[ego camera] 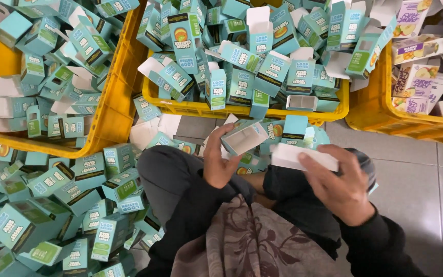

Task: Folding small cardboard product boxes from a flat state into their assembled form.

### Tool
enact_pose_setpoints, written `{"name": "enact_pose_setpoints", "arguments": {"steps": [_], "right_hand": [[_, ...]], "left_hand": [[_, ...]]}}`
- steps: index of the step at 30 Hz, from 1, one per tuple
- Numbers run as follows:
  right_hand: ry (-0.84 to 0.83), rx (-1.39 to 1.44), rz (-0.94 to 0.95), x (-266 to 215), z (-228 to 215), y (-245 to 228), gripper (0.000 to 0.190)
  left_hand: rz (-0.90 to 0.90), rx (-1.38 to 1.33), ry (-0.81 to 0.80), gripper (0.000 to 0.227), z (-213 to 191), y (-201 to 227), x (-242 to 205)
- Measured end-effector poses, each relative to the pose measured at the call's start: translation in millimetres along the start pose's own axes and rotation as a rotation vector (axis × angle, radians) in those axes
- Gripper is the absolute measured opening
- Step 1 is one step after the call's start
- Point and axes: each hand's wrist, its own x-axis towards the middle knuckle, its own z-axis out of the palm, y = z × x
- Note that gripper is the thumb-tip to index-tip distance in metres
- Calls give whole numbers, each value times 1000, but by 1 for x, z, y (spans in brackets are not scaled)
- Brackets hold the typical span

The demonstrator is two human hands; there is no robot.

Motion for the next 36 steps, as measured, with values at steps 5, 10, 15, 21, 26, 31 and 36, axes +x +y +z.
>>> {"name": "enact_pose_setpoints", "arguments": {"steps": [5, 10, 15, 21, 26, 31, 36], "right_hand": [[-109, 42, -164, 55, 18, -41, 33], [-254, -151, -336, 70, 34, -59, 20], [-461, 71, -156, 77, 34, -72, 30], [-394, 24, -108, 69, 51, -69, 36], [-402, -19, -49, 62, 71, -77, 38], [-513, 122, 46, 61, 77, -81, 46], [-298, 348, 202, 73, 68, -83, 11]], "left_hand": [[29, 96, -9, 45, 1, 3, -6], [115, 198, -14, 68, 3, -8, -12], [154, 144, 61, 70, 4, 0, -6], [153, 127, 77, 69, 5, 3, -3], [137, 152, 131, 73, 11, 2, -4], [146, 149, 180, 70, 11, 3, -3], [148, 144, 208, 63, 10, 0, -3]]}}
